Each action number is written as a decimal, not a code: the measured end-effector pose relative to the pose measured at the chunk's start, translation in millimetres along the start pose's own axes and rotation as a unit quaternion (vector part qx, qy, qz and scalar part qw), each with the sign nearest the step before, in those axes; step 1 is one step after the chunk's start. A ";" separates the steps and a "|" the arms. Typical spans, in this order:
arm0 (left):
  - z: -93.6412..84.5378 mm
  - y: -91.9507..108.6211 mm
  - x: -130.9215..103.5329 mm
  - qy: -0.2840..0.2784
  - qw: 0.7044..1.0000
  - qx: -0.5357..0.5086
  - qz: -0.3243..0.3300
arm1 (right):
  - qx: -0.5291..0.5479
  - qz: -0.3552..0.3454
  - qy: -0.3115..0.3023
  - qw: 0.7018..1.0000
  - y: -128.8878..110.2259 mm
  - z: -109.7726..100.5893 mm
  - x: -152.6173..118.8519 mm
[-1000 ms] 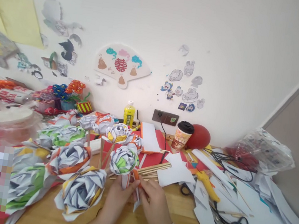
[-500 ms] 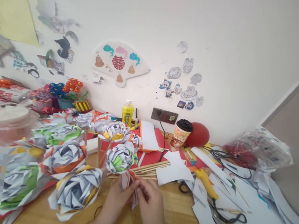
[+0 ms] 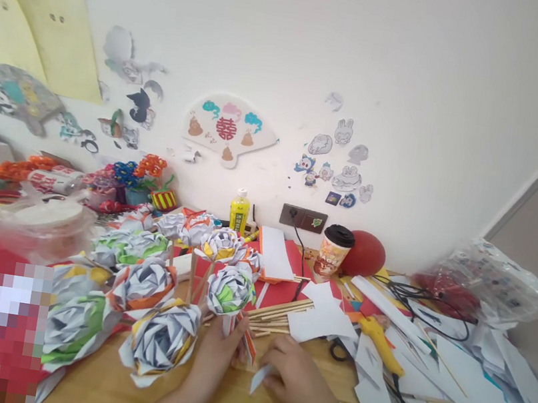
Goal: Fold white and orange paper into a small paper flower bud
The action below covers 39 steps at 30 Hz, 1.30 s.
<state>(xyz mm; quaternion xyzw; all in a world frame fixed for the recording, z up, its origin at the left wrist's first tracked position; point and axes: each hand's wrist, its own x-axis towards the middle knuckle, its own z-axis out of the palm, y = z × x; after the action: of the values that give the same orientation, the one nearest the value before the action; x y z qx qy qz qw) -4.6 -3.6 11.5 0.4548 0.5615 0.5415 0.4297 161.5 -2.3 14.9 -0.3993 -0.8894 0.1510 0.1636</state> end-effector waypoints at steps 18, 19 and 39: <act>4.2 -7.1 1.2 -0.032 0.999 -0.030 -0.005 | 0.271 0.104 0.254 0.923 -12.2 7.7 8.2; 5.7 -5.4 -1.3 -0.039 0.999 -0.036 -0.010 | 0.269 0.104 0.266 0.920 -14.7 12.3 9.2; 13.0 -4.4 -15.6 -0.114 0.991 -0.062 -0.029 | 0.263 0.058 0.342 0.900 -29.7 18.5 7.7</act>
<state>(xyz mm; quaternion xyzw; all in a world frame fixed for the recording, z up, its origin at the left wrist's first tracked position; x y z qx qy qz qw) 11.2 -16.0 6.4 0.4700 0.4871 0.5068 0.5338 129.4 -17.9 11.4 -0.4193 -0.6821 0.2425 0.5479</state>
